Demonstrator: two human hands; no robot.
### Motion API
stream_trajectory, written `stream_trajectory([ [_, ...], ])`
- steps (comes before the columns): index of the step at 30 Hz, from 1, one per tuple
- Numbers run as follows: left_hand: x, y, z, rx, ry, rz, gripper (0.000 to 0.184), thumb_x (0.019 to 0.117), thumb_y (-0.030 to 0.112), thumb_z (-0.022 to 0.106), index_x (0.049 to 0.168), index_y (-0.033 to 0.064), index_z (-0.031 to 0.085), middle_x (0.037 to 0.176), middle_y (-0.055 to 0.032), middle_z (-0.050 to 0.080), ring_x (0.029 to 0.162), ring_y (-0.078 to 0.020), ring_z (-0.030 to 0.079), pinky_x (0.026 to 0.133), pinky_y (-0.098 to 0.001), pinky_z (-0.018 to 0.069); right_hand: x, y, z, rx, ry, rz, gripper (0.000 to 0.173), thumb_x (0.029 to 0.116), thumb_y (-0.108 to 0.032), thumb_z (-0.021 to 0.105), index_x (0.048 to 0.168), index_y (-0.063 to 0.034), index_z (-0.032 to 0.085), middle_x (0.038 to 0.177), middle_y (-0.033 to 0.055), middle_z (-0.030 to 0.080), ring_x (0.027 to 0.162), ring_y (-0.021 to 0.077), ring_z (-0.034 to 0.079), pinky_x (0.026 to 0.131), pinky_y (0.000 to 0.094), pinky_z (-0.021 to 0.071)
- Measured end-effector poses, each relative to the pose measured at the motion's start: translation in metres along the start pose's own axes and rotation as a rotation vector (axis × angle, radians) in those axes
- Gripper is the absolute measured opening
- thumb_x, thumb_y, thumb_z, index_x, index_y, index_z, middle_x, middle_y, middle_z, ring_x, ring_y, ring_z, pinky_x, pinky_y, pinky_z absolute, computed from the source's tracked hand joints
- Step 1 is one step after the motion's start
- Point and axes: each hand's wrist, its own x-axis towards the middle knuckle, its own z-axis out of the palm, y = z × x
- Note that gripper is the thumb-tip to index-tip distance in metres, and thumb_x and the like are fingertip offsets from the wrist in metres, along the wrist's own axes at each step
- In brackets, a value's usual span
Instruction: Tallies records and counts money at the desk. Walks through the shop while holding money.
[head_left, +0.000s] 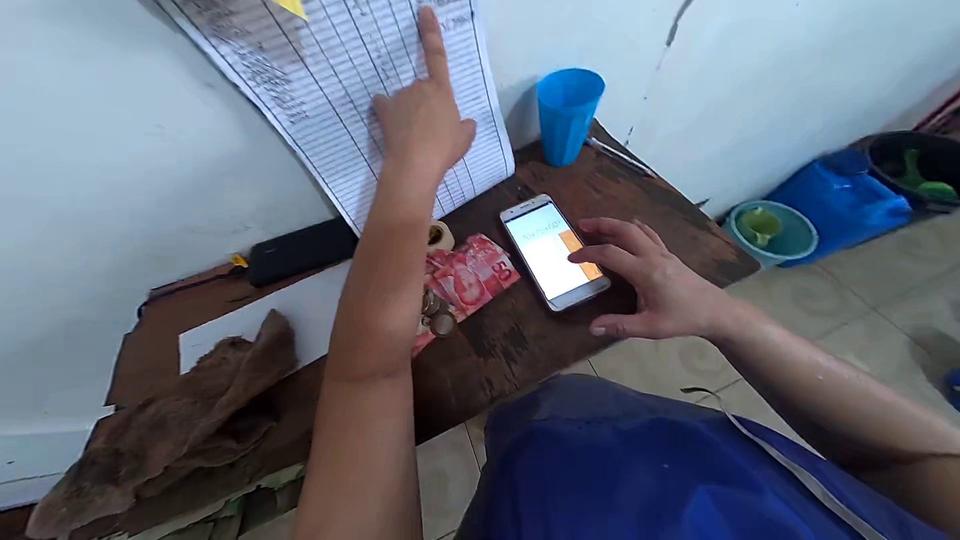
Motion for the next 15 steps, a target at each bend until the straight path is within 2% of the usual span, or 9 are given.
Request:
stream_trajectory([
  [4, 0.000, 0.001, -0.002, 0.039, -0.007, -0.010, 0.099, 0.1007, 0.034, 0.062, 0.162, 0.0014, -0.009, 0.119, -0.0368, 0.063, 0.117, -0.0551, 0.059, 0.100, -0.0730, 0.0348, 0.017, -0.006, 0.007, -0.030, -0.058, -0.048, 0.079, 0.0768, -0.075, 0.062, 0.125, -0.0131, 0.071, 0.151, 0.0242, 0.047, 0.142, 0.0473, 0.040, 0.109, 0.0770, 0.0234],
  [9, 0.003, -0.003, 0.000, 0.008, 0.003, 0.007, 0.095, 0.1004, 0.033, 0.063, 0.162, 0.0008, -0.001, 0.121, -0.0370, 0.062, 0.120, -0.0552, 0.057, 0.102, -0.0731, 0.0332, 0.021, -0.010, 0.015, -0.069, -0.098, -0.084, 0.089, 0.0804, -0.087, 0.041, 0.124, -0.0159, 0.072, 0.154, 0.0245, 0.044, 0.148, 0.0494, 0.030, 0.109, 0.0798, 0.0166],
  [13, 0.002, -0.004, -0.001, 0.005, -0.001, 0.010, 0.094, 0.1005, 0.034, 0.062, 0.162, 0.0017, -0.001, 0.121, -0.0359, 0.062, 0.121, -0.0535, 0.057, 0.103, -0.0713, 0.0334, 0.005, -0.013, 0.012, -0.022, -0.087, -0.122, 0.091, 0.0832, -0.089, 0.034, 0.117, -0.0143, 0.073, 0.153, 0.0234, 0.045, 0.149, 0.0455, 0.031, 0.112, 0.0771, 0.0145],
  [15, 0.002, -0.004, 0.000, 0.010, 0.002, 0.010, 0.094, 0.1002, 0.034, 0.062, 0.163, 0.0021, -0.001, 0.121, -0.0355, 0.062, 0.121, -0.0529, 0.057, 0.103, -0.0712, 0.0334, -0.002, -0.010, 0.005, -0.010, -0.084, -0.077, 0.094, 0.0827, -0.090, 0.033, 0.122, -0.0142, 0.073, 0.155, 0.0221, 0.045, 0.148, 0.0440, 0.034, 0.112, 0.0776, 0.0171],
])
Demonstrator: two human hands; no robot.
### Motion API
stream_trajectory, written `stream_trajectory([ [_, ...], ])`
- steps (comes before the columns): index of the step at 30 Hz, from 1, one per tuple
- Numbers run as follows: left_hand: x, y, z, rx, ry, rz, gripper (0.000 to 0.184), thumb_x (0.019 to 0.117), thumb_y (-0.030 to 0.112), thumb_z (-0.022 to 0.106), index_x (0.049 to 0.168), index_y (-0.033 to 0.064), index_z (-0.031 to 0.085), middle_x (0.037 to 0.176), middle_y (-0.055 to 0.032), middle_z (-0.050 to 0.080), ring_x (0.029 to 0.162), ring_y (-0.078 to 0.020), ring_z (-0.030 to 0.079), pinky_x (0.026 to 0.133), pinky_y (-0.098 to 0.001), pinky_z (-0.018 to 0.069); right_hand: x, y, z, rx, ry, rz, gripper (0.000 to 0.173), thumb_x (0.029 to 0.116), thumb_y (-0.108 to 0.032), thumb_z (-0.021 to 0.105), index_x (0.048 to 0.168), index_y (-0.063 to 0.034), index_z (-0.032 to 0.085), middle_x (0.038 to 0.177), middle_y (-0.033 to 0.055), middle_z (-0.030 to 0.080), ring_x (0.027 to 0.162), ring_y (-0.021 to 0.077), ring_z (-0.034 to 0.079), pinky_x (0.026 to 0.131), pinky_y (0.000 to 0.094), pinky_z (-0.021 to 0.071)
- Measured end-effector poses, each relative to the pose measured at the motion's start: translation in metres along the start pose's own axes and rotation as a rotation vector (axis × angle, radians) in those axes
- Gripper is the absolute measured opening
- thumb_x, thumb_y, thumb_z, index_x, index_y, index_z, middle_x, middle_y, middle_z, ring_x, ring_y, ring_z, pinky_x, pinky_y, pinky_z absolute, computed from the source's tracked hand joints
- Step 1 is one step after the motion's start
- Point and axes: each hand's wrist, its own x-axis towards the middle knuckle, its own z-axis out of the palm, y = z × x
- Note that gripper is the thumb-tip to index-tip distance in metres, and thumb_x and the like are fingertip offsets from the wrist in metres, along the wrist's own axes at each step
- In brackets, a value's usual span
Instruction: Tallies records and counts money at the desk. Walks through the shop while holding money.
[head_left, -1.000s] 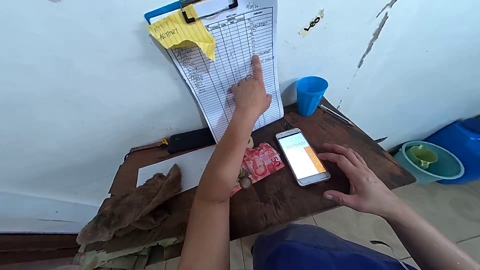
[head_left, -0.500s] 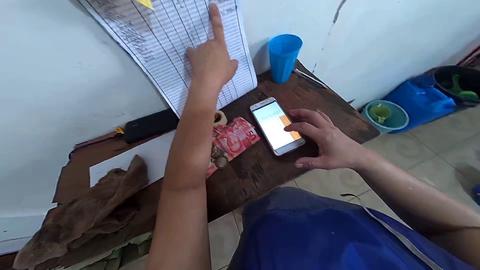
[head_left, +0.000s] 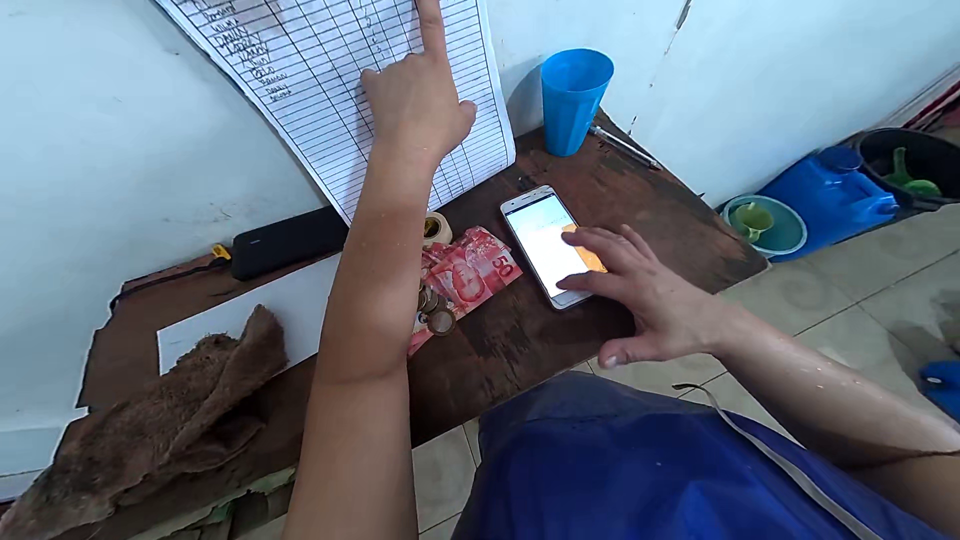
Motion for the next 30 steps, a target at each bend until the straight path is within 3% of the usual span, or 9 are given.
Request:
stream_trajectory([
  [6, 0.000, 0.001, 0.001, 0.003, 0.009, -0.002, 0.097, 0.0997, 0.035, 0.063, 0.162, 0.0011, -0.002, 0.118, -0.0367, 0.063, 0.119, -0.0556, 0.058, 0.101, -0.0733, 0.0337, -0.018, 0.018, -0.008, -0.008, 0.139, 0.078, 0.093, 0.0829, -0.089, 0.039, 0.119, -0.0089, 0.071, 0.149, 0.0244, 0.049, 0.139, 0.0384, 0.046, 0.114, 0.0686, 0.0243],
  [13, -0.004, 0.004, -0.005, 0.016, 0.006, -0.014, 0.098, 0.1000, 0.038, 0.063, 0.162, 0.0018, -0.004, 0.118, -0.0393, 0.062, 0.118, -0.0581, 0.057, 0.099, -0.0736, 0.0358, -0.017, 0.017, 0.000, -0.074, 0.167, 0.020, 0.080, 0.0852, -0.080, 0.048, 0.111, -0.0076, 0.070, 0.144, 0.0236, 0.053, 0.137, 0.0391, 0.049, 0.114, 0.0685, 0.0237],
  [15, -0.012, 0.003, -0.010, -0.024, 0.007, 0.037, 0.095, 0.0992, 0.038, 0.064, 0.163, 0.0013, 0.004, 0.116, -0.0390, 0.062, 0.114, -0.0583, 0.058, 0.096, -0.0744, 0.0370, -0.019, 0.019, 0.000, -0.036, 0.201, 0.020, 0.082, 0.0853, -0.077, 0.052, 0.121, -0.0039, 0.064, 0.144, 0.0238, 0.052, 0.137, 0.0377, 0.048, 0.115, 0.0643, 0.0276],
  [17, -0.021, 0.000, -0.015, -0.111, -0.043, 0.151, 0.084, 0.0990, 0.036, 0.066, 0.161, -0.0003, 0.023, 0.113, -0.0353, 0.063, 0.108, -0.0548, 0.059, 0.094, -0.0726, 0.0402, -0.019, 0.019, 0.000, -0.008, 0.236, 0.031, 0.082, 0.0836, -0.072, 0.059, 0.127, -0.0019, 0.060, 0.143, 0.0238, 0.052, 0.136, 0.0365, 0.049, 0.113, 0.0618, 0.0322],
  [20, -0.039, -0.002, -0.011, -0.160, -0.278, 0.321, 0.070, 0.0965, 0.032, 0.071, 0.150, -0.0035, 0.044, 0.118, -0.0329, 0.063, 0.109, -0.0495, 0.060, 0.097, -0.0679, 0.0424, -0.018, 0.017, 0.003, -0.008, 0.254, 0.043, 0.077, 0.0827, -0.062, 0.067, 0.130, -0.0016, 0.060, 0.143, 0.0229, 0.053, 0.133, 0.0361, 0.052, 0.110, 0.0608, 0.0369],
  [23, -0.058, -0.007, 0.015, -0.104, -0.596, 0.395, 0.070, 0.0898, 0.026, 0.080, 0.147, -0.0010, 0.050, 0.133, -0.0304, 0.058, 0.124, -0.0463, 0.055, 0.104, -0.0630, 0.0417, -0.017, 0.015, 0.005, -0.024, 0.270, 0.044, 0.072, 0.0833, -0.055, 0.070, 0.130, -0.0009, 0.060, 0.143, 0.0237, 0.054, 0.130, 0.0374, 0.055, 0.108, 0.0613, 0.0391],
  [25, -0.066, -0.015, 0.034, -0.049, -0.695, 0.395, 0.061, 0.0889, 0.021, 0.081, 0.141, -0.0004, 0.057, 0.141, -0.0263, 0.052, 0.134, -0.0440, 0.047, 0.109, -0.0623, 0.0371, -0.017, 0.016, 0.005, -0.032, 0.275, 0.038, 0.071, 0.0830, -0.053, 0.071, 0.130, -0.0013, 0.061, 0.143, 0.0239, 0.054, 0.130, 0.0388, 0.055, 0.107, 0.0623, 0.0396],
  [27, -0.074, -0.026, 0.041, -0.088, -0.623, 0.436, 0.038, 0.0910, 0.012, 0.076, 0.123, -0.0055, 0.065, 0.132, -0.0276, 0.057, 0.129, -0.0454, 0.050, 0.106, -0.0635, 0.0372, -0.017, 0.017, 0.005, -0.018, 0.276, 0.035, 0.069, 0.0827, -0.051, 0.071, 0.130, -0.0017, 0.062, 0.143, 0.0240, 0.054, 0.129, 0.0401, 0.055, 0.107, 0.0623, 0.0397],
  [30, -0.082, -0.042, 0.034, -0.278, -0.419, 0.535, 0.015, 0.0936, 0.000, 0.067, 0.104, -0.0109, 0.070, 0.113, -0.0288, 0.066, 0.113, -0.0431, 0.061, 0.098, -0.0588, 0.0452, -0.015, 0.019, 0.003, 0.062, 0.287, 0.038, 0.065, 0.0826, -0.045, 0.073, 0.128, 0.0015, 0.062, 0.142, 0.0268, 0.053, 0.128, 0.0442, 0.054, 0.104, 0.0633, 0.0413],
])
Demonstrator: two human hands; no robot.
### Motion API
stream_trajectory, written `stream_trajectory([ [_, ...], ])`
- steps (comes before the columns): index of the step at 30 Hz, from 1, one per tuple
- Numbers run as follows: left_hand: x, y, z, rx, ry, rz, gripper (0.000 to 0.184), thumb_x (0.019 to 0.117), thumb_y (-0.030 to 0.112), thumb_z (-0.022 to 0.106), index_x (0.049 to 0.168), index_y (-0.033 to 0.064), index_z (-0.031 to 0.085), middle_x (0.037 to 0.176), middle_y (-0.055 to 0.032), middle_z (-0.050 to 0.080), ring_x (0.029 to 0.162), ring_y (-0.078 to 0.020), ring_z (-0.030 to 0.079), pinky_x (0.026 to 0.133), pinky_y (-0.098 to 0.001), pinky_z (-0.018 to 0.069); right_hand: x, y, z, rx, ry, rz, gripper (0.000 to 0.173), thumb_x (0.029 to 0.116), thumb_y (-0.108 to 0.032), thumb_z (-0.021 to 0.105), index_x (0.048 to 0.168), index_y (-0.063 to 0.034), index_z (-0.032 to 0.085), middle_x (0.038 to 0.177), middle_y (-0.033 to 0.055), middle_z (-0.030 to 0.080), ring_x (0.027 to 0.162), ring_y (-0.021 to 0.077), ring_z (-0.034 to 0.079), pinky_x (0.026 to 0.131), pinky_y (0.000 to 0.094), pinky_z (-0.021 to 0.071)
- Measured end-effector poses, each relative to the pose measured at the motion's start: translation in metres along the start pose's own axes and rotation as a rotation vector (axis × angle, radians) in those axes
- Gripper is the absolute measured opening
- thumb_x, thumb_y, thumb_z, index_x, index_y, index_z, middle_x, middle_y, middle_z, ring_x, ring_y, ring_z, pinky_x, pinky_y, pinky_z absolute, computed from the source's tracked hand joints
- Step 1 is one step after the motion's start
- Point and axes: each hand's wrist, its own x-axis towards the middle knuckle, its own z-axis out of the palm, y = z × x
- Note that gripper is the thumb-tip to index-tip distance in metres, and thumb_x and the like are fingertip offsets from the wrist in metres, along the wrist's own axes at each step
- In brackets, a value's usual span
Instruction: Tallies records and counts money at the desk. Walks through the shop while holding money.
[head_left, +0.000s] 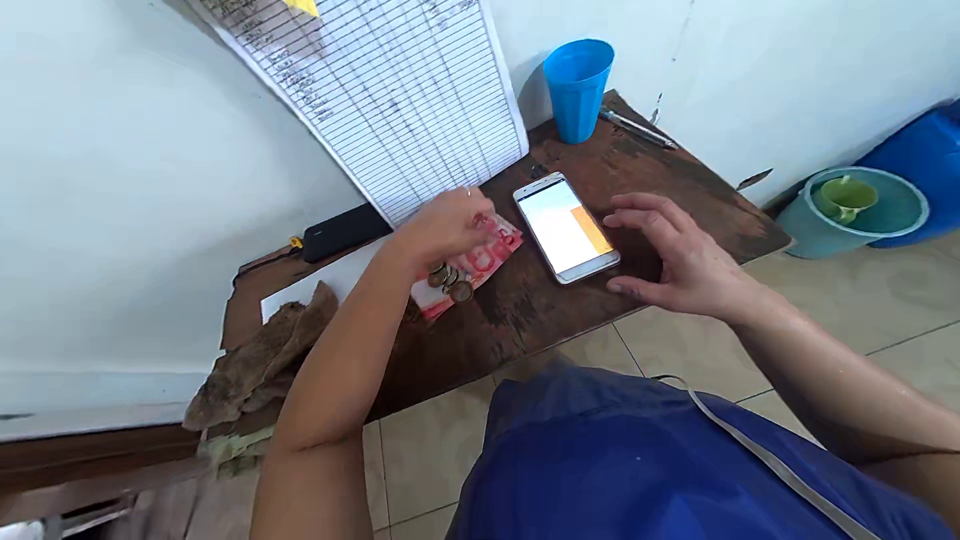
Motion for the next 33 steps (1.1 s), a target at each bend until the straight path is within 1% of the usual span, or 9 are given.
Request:
stream_trajectory([
  [7, -0.020, 0.006, -0.023, -0.043, 0.404, 0.262, 0.015, 0.0956, 0.004, 0.060, 0.093, -0.0055, 0.071, 0.089, -0.0174, 0.068, 0.087, -0.0235, 0.064, 0.081, -0.0385, 0.0498, 0.060, -0.052, 0.012, 0.117, 0.031, 0.007, 0.061, 0.0845, -0.036, 0.075, 0.129, 0.0033, 0.060, 0.133, 0.0242, 0.058, 0.114, 0.0323, 0.063, 0.091, 0.0465, 0.0542],
  [11, -0.022, 0.008, -0.015, -0.173, 0.547, 0.344, 0.016, 0.0955, 0.006, 0.063, 0.103, -0.0057, 0.071, 0.096, -0.0163, 0.068, 0.090, -0.0177, 0.064, 0.081, -0.0290, 0.0509, 0.110, -0.070, 0.036, 0.145, 0.073, 0.037, 0.026, 0.0948, -0.017, 0.067, 0.108, 0.0060, 0.068, 0.097, 0.0197, 0.069, 0.083, 0.0264, 0.066, 0.075, 0.0446, 0.0536],
  [14, -0.021, -0.005, -0.017, -0.241, 0.459, 0.163, 0.033, 0.0984, 0.009, 0.062, 0.127, -0.0068, 0.059, 0.108, -0.0181, 0.065, 0.095, -0.0212, 0.064, 0.084, -0.0342, 0.0529, 0.125, -0.074, 0.024, 0.110, 0.216, -0.002, 0.019, 0.0995, -0.008, 0.058, 0.104, 0.0067, 0.069, 0.097, 0.0172, 0.069, 0.088, 0.0164, 0.066, 0.082, 0.0328, 0.0539],
  [16, -0.014, -0.015, -0.013, -0.124, 0.299, 0.013, 0.039, 0.0982, 0.006, 0.062, 0.134, -0.0087, 0.057, 0.125, -0.0288, 0.063, 0.117, -0.0398, 0.061, 0.102, -0.0528, 0.0471, 0.129, -0.075, 0.009, 0.121, 0.338, -0.056, 0.021, 0.1010, -0.009, 0.056, 0.106, 0.0091, 0.066, 0.100, 0.0134, 0.068, 0.090, 0.0054, 0.063, 0.085, 0.0228, 0.0521],
  [18, -0.006, -0.023, -0.003, 0.125, 0.127, -0.097, 0.038, 0.0966, 0.003, 0.062, 0.133, -0.0082, 0.060, 0.139, -0.0327, 0.054, 0.135, -0.0507, 0.045, 0.110, -0.0637, 0.0370, 0.129, -0.078, -0.007, 0.171, 0.438, -0.113, 0.021, 0.1007, -0.009, 0.057, 0.109, 0.0090, 0.064, 0.100, 0.0051, 0.068, 0.090, -0.0020, 0.062, 0.084, 0.0184, 0.0525],
  [20, -0.002, -0.025, 0.002, 0.278, 0.089, -0.150, 0.029, 0.0919, -0.001, 0.064, 0.120, -0.0051, 0.067, 0.138, -0.0278, 0.055, 0.137, -0.0499, 0.041, 0.104, -0.0645, 0.0406, 0.127, -0.080, -0.021, 0.278, 0.480, -0.182, 0.014, 0.0990, -0.008, 0.059, 0.111, 0.0005, 0.060, 0.101, -0.0072, 0.067, 0.092, -0.0046, 0.064, 0.086, 0.0199, 0.0558],
  [24, -0.010, -0.016, -0.018, 0.181, 0.174, -0.021, 0.017, 0.0961, -0.003, 0.057, 0.108, -0.0098, 0.068, 0.118, -0.0288, 0.063, 0.120, -0.0464, 0.057, 0.100, -0.0596, 0.0445, 0.115, -0.093, -0.030, 0.438, 0.434, -0.220, 0.011, 0.0953, -0.009, 0.066, 0.103, -0.0173, 0.066, 0.097, -0.0194, 0.069, 0.087, -0.0069, 0.065, 0.080, 0.0165, 0.0566],
  [29, -0.022, 0.025, -0.048, 0.061, 0.363, 0.111, 0.018, 0.0996, 0.002, 0.054, 0.106, -0.0074, 0.068, 0.098, -0.0235, 0.069, 0.096, -0.0369, 0.067, 0.088, -0.0544, 0.0501, 0.115, -0.096, 0.007, 0.224, 0.192, -0.003, 0.017, 0.0921, -0.014, 0.067, 0.100, 0.0018, 0.069, 0.133, 0.0172, 0.057, 0.120, 0.0116, 0.057, 0.098, 0.0249, 0.0495],
  [33, -0.015, 0.032, -0.044, -0.180, 0.581, 0.294, 0.017, 0.0998, 0.010, 0.060, 0.103, -0.0045, 0.068, 0.089, -0.0118, 0.068, 0.078, -0.0128, 0.063, 0.075, -0.0286, 0.0505, 0.120, -0.077, 0.020, 0.302, 0.372, -0.048, 0.013, 0.0957, -0.006, 0.062, 0.102, 0.0048, 0.065, 0.099, 0.0015, 0.068, 0.089, -0.0034, 0.064, 0.084, 0.0178, 0.0543],
])
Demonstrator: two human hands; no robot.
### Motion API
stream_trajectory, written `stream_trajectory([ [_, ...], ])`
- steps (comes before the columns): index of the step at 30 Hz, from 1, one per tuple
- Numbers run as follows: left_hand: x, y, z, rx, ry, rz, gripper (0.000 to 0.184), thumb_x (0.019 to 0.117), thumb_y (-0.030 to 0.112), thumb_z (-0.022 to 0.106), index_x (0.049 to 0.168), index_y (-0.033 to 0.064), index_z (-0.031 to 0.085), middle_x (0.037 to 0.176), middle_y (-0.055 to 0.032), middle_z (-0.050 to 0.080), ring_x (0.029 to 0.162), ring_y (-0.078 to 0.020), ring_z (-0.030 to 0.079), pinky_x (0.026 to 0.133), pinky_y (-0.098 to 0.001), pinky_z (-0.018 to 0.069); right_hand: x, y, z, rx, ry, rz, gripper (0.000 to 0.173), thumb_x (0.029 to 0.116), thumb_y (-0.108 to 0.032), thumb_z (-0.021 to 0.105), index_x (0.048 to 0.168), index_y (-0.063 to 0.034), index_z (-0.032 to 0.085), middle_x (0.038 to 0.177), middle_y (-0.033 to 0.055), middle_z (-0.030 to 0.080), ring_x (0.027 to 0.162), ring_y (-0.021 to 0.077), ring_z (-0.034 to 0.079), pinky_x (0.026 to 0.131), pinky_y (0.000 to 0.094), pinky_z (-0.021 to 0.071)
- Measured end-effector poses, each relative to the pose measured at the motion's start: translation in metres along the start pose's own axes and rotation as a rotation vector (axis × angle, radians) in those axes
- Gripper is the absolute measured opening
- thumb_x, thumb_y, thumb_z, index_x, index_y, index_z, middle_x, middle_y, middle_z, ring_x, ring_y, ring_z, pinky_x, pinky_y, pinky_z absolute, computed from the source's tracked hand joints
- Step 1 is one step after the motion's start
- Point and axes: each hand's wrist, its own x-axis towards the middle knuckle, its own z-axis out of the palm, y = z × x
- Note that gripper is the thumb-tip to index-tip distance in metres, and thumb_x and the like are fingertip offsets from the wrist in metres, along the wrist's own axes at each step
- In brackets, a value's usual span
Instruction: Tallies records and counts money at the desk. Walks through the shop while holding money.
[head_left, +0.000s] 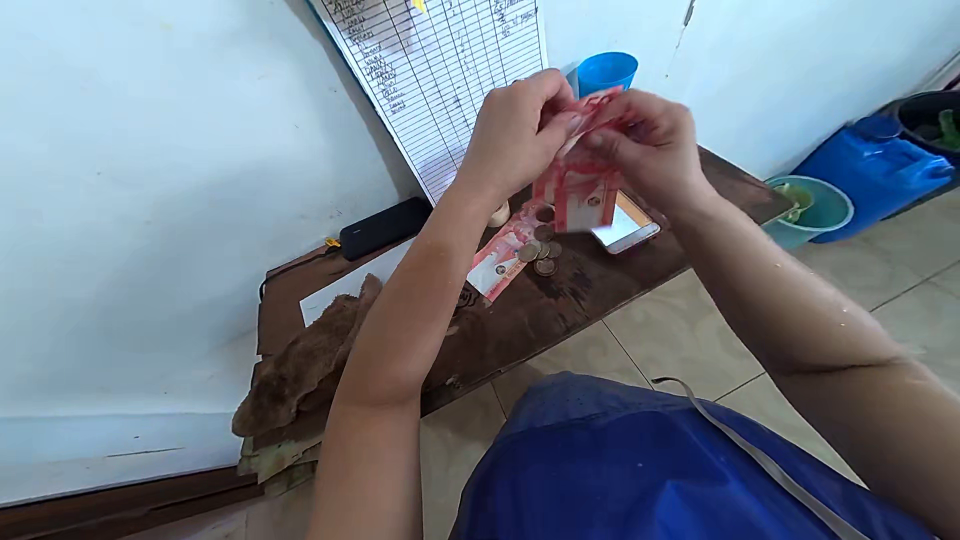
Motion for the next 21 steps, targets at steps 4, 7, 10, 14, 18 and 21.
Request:
stream_trajectory([
  [4, 0.003, -0.030, 0.019, 0.114, -0.271, -0.163, 0.028, 0.1032, 0.008, 0.054, 0.125, -0.0075, 0.064, 0.115, -0.0250, 0.068, 0.110, -0.0349, 0.065, 0.099, -0.0499, 0.0489, 0.001, -0.003, -0.027, 0.088, 0.145, -0.029, 0.010, 0.0967, -0.004, 0.061, 0.106, -0.0059, 0.060, 0.095, -0.0142, 0.067, 0.086, -0.0068, 0.065, 0.081, 0.0180, 0.0566],
  [7, -0.006, -0.057, 0.054, 0.410, -0.580, -0.219, 0.033, 0.0940, 0.005, 0.066, 0.126, 0.0006, 0.069, 0.137, -0.0282, 0.057, 0.138, -0.0514, 0.041, 0.104, -0.0699, 0.0382, -0.004, -0.005, -0.045, 0.173, 0.187, -0.090, 0.019, 0.0964, -0.002, 0.060, 0.110, -0.0154, 0.059, 0.099, -0.0185, 0.068, 0.091, -0.0049, 0.066, 0.084, 0.0193, 0.0575],
  [10, -0.011, -0.059, 0.061, 0.450, -0.632, -0.232, 0.023, 0.0920, 0.004, 0.066, 0.114, -0.0007, 0.071, 0.133, -0.0235, 0.060, 0.137, -0.0464, 0.042, 0.102, -0.0660, 0.0389, -0.017, -0.013, -0.053, 0.227, 0.186, -0.054, 0.032, 0.0952, 0.002, 0.057, 0.122, -0.0131, 0.049, 0.106, -0.0143, 0.066, 0.094, -0.0013, 0.066, 0.085, 0.0209, 0.0576],
  [14, 0.000, -0.037, 0.033, 0.384, -0.570, -0.363, 0.024, 0.0998, -0.001, 0.054, 0.122, -0.0050, 0.062, 0.117, -0.0267, 0.065, 0.116, -0.0432, 0.062, 0.097, -0.0597, 0.0477, -0.042, -0.026, -0.046, 0.283, 0.065, 0.130, 0.051, 0.0941, -0.003, 0.060, 0.140, -0.0175, 0.043, 0.106, -0.0147, 0.066, 0.086, -0.0039, 0.066, 0.078, 0.0164, 0.0583],
  [18, -0.001, -0.014, 0.016, 0.416, -0.269, -0.285, 0.027, 0.0984, -0.004, 0.052, 0.122, -0.0037, 0.064, 0.111, -0.0275, 0.067, 0.109, -0.0447, 0.065, 0.091, -0.0589, 0.0497, -0.050, -0.012, -0.025, 0.279, 0.018, 0.120, 0.019, 0.0915, -0.006, 0.065, 0.103, -0.0213, 0.065, 0.096, -0.0163, 0.070, 0.082, -0.0054, 0.066, 0.072, 0.0148, 0.0580],
  [21, -0.010, -0.009, 0.022, 0.433, 0.084, -0.036, 0.020, 0.0928, -0.005, 0.058, 0.107, -0.0035, 0.073, 0.098, -0.0250, 0.071, 0.096, -0.0422, 0.070, 0.080, -0.0559, 0.0521, -0.045, -0.001, -0.016, 0.225, 0.001, 0.060, 0.006, 0.0911, -0.012, 0.068, 0.093, -0.0176, 0.068, 0.119, -0.0086, 0.065, 0.112, 0.0002, 0.061, 0.093, 0.0192, 0.0544],
])
